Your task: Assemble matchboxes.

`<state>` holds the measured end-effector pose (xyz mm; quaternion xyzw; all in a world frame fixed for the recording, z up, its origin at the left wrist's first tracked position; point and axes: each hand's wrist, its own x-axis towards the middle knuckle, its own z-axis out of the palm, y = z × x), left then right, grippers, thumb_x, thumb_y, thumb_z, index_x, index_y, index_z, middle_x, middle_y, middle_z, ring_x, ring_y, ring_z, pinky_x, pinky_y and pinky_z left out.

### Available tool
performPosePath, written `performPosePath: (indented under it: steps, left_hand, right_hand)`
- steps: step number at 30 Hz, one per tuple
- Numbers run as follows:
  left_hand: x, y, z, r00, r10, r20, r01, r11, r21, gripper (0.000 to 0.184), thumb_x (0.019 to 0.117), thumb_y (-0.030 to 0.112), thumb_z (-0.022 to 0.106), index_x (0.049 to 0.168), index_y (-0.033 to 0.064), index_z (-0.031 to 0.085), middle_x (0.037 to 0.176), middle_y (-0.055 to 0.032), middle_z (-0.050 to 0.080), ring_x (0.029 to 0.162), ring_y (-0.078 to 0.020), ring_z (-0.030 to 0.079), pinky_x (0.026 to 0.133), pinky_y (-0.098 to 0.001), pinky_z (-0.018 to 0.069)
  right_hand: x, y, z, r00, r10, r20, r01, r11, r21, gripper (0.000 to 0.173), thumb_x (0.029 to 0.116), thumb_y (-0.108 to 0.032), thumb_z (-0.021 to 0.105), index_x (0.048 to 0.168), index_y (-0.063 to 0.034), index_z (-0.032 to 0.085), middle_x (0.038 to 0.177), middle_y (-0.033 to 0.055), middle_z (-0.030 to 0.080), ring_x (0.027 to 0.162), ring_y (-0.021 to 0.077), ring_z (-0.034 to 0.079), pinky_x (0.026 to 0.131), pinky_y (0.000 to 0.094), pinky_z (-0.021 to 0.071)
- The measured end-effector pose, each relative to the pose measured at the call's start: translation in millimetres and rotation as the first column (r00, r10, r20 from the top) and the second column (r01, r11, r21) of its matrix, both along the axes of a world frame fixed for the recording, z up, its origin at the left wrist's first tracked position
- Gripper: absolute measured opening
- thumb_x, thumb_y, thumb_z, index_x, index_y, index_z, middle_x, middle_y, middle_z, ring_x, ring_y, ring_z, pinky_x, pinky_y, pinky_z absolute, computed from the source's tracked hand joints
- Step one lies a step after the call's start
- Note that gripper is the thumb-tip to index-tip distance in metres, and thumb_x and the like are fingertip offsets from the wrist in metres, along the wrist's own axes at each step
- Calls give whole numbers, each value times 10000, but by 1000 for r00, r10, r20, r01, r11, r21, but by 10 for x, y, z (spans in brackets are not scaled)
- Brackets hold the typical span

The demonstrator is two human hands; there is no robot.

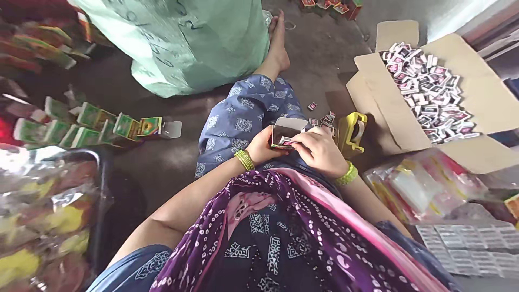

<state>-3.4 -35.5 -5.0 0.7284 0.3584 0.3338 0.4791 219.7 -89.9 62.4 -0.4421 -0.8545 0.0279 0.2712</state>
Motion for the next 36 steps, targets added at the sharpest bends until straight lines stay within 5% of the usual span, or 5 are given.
performPosePath:
  steps: [8, 14, 17, 20, 36]
  left_hand:
    - [10, 27, 10, 998, 3, -68, -1, 1000, 29, 773, 708, 325, 933, 1306, -17, 582, 1269, -156, 643, 1196, -201, 628, 1066, -396, 509]
    - [12, 41, -2, 997, 0, -77, -2, 1000, -20, 756, 706, 311, 933, 1305, -1, 593, 1283, -156, 635, 1212, -208, 616, 1082, -402, 497]
    - [27, 47, -10, 997, 5, -79, -8, 999, -40, 773, 702, 304, 936, 1324, 11, 582, 1293, -142, 636, 1203, -194, 627, 1067, -398, 516]
    - [30, 34, 5, 996, 5, -90, -6, 1000, -9, 731, 718, 312, 925, 1298, 16, 593, 1253, -136, 648, 1164, -187, 639, 1044, -398, 524]
    - [12, 56, 25, 998, -15, -54, 12, 999, -49, 716, 699, 293, 935, 1276, 15, 617, 1261, -129, 651, 1174, -176, 636, 1050, -391, 520]
  right_hand:
    - [47, -13, 14, 937, -22, -350, 31, 999, 19, 238, 1012, -120, 544, 1106, -64, 756, 1057, 70, 732, 1051, 184, 657, 954, 404, 531]
    - [64, -3, 461, 282, -521, -805, -228, 779, -584, 410, 1057, -306, 235, 1035, -171, 622, 947, 28, 692, 780, 180, 704, 611, 352, 604]
    - [-67, 22, 529, 658, -427, -620, -96, 770, -631, 90, 993, -157, 605, 1017, -82, 646, 775, 31, 647, 564, 113, 602, 506, 275, 545]
    - [-300, 98, 471, 987, -145, -70, 119, 951, -284, 186, 962, -244, 673, 1080, -117, 740, 919, 31, 711, 756, 144, 673, 668, 363, 591]
    - [-109, 171, 384, 908, 211, 363, -167, 975, -148, 172, 952, -2, 585, 933, -81, 737, 1009, 94, 704, 889, 288, 674, 711, 441, 576]
